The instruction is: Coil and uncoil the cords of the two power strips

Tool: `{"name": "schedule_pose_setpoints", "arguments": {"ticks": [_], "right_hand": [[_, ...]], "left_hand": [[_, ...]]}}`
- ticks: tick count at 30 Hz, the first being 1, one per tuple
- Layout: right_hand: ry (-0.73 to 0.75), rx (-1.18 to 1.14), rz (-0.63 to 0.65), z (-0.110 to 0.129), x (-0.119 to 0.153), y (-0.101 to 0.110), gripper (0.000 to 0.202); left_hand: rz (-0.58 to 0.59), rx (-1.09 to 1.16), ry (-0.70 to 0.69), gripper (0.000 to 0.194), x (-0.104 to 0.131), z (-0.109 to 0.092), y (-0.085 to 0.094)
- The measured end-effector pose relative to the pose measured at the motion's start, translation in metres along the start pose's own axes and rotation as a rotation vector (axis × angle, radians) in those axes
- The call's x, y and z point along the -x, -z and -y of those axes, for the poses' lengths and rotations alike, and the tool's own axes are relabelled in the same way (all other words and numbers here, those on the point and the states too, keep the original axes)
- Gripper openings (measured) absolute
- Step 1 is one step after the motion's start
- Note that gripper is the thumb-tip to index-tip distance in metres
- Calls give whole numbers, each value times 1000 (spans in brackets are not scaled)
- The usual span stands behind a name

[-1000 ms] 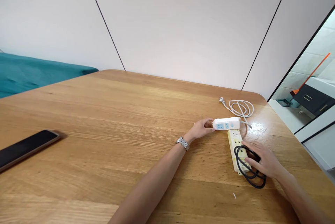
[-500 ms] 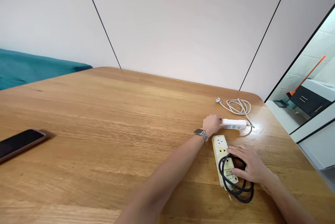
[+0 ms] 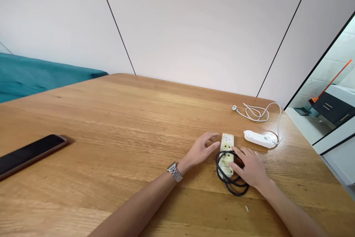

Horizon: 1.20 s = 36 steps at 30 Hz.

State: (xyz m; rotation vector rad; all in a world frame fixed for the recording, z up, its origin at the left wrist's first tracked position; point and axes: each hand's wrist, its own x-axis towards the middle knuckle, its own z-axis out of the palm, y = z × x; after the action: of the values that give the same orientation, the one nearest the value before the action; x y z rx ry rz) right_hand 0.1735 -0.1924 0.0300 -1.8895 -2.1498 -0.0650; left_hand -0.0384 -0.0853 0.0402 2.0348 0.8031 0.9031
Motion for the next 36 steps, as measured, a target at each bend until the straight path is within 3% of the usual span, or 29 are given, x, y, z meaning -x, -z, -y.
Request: {"name": "schedule_pose_setpoints", "arguments": {"ticks": [3, 6, 8, 11, 15, 18, 20, 25, 28, 32, 36], "right_hand": [[-54, -32, -4, 23, -41, -9, 52], [-49, -208, -27, 23, -76, -7, 51], [-64, -320, 13, 7, -87, 1, 50], [-81, -453, 223, -27, -86, 12, 50], [-81, -551, 326, -55, -76, 19, 33], [-82, -549, 288, -52, -75, 25, 27], [-97, -560, 255, -44, -76, 32, 29], [-47, -529, 123, -25, -77, 49, 32], [11, -480, -1, -15, -76, 55, 29], [88, -495, -118, -4, -74, 57, 26], [140, -497, -137, -2, -74, 54, 28]], "left_hand": [[-87, -14, -99, 42, 15, 4, 11], [-113, -45, -187, 51, 15, 13, 17], [-82, -53, -185, 67, 13, 21, 18], [-72, -46, -111, 85, 11, 28, 18], [-54, -70, -80, 94, 10, 28, 16], [-45, -99, -92, 94, 10, 28, 16], [-106, -123, -65, 91, 10, 30, 15], [-303, -177, 9, 54, 7, 31, 19], [-269, -181, -119, 42, 8, 25, 22], [-74, -97, -273, 61, 10, 18, 22], [-122, -5, -182, 74, 11, 18, 21]]}}
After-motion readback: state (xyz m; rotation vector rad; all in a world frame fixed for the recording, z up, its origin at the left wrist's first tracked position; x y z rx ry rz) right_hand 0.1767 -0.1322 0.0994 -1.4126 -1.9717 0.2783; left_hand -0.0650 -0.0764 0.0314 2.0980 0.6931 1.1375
